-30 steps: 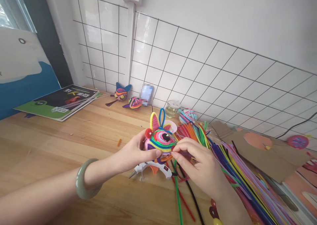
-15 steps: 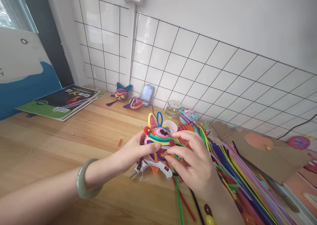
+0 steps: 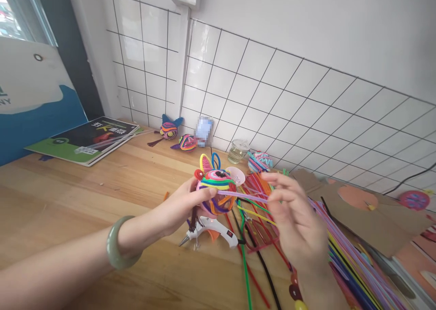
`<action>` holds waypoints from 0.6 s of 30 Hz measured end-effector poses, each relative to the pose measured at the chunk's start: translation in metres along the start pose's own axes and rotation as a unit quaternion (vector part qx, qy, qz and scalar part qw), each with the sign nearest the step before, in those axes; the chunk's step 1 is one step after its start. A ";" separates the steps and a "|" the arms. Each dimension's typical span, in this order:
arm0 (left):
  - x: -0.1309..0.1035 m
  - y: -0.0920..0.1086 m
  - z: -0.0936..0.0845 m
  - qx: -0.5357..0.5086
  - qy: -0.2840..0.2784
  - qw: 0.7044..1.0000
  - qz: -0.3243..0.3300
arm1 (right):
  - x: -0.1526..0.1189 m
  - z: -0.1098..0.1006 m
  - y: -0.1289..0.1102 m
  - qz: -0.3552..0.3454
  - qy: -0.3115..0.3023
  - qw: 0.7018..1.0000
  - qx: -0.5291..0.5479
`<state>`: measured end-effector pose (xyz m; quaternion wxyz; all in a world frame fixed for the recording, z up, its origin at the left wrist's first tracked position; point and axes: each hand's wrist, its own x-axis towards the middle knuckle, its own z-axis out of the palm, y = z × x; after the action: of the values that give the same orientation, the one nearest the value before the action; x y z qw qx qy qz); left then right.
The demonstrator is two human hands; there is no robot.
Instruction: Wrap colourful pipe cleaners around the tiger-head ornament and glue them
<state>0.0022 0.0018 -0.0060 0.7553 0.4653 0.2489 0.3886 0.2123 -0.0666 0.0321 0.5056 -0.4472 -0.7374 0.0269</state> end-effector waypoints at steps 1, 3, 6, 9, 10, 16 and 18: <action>0.001 0.001 -0.001 -0.013 0.005 1.000 -0.002 | 0.001 -0.004 0.004 0.003 0.054 0.998 0.014; 0.002 0.003 -0.002 -0.038 0.013 0.999 -0.004 | 0.003 -0.011 0.010 0.006 0.151 0.988 0.041; 0.004 0.004 -0.005 -0.074 0.035 0.997 -0.003 | 0.007 -0.017 0.014 -0.032 0.257 0.962 0.079; 0.008 0.004 -0.009 -0.105 0.063 0.992 -0.001 | 0.009 -0.018 0.007 -0.066 0.321 0.941 0.082; 0.009 0.005 -0.010 -0.115 0.072 0.991 0.000 | 0.009 -0.017 0.004 -0.059 0.316 0.944 0.081; 0.015 0.016 -0.013 -0.169 0.166 0.971 0.028 | 0.009 -0.023 0.013 0.064 0.265 0.958 0.086; 0.016 0.020 -0.013 -0.179 0.172 0.968 0.046 | 0.009 -0.032 0.034 0.123 0.288 0.950 0.008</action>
<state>-0.0054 0.0263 0.0055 0.7534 0.2600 0.2796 0.5354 0.2576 -0.0529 0.0371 0.6930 -0.5189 -0.4993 -0.0353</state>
